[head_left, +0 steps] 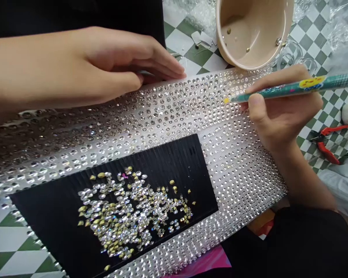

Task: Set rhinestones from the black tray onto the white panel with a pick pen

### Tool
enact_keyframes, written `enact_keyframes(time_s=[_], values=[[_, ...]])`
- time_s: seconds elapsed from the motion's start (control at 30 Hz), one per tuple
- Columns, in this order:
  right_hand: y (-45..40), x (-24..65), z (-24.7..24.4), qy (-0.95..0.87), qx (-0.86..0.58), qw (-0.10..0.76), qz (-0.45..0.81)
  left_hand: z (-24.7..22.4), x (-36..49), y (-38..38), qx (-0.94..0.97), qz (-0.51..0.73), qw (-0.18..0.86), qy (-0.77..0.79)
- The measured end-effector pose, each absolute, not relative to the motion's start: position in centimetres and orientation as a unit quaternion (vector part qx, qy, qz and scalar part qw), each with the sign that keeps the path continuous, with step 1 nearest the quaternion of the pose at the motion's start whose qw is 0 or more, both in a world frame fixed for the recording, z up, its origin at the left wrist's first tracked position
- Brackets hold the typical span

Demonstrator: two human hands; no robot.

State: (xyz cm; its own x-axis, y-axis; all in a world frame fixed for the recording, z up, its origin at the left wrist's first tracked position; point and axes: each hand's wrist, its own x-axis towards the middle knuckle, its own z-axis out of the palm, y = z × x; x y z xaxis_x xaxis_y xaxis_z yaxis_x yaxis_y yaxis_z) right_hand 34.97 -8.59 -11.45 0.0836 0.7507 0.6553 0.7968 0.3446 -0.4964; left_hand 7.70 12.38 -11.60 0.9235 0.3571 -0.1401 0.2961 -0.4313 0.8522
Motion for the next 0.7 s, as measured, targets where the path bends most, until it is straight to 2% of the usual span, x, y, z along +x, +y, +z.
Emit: enact_keyframes(time_s=[0.13, 0.23, 0.4, 0.7], values=[[-8.47, 34.81, -11.45, -0.654, -0.568, 0.495, 0.065, -11.95, 7.69, 12.70, 0.864, 0.027, 0.476, 0.160], [-8.41, 34.63, -11.12, -0.658, -0.558, 0.505, 0.007, -11.87, 7.74, 12.47, 0.862, 0.026, 0.479, 0.161], [-8.20, 34.85, -11.23, -0.722, -0.516, 0.451, -0.092, -11.52, 7.68, 12.25, 0.857, 0.018, 0.490, 0.157], [-8.09, 35.44, -11.57, -0.767, -0.484, 0.414, -0.077, -11.57, 7.86, 12.33, 0.863, 0.023, 0.478, 0.161]])
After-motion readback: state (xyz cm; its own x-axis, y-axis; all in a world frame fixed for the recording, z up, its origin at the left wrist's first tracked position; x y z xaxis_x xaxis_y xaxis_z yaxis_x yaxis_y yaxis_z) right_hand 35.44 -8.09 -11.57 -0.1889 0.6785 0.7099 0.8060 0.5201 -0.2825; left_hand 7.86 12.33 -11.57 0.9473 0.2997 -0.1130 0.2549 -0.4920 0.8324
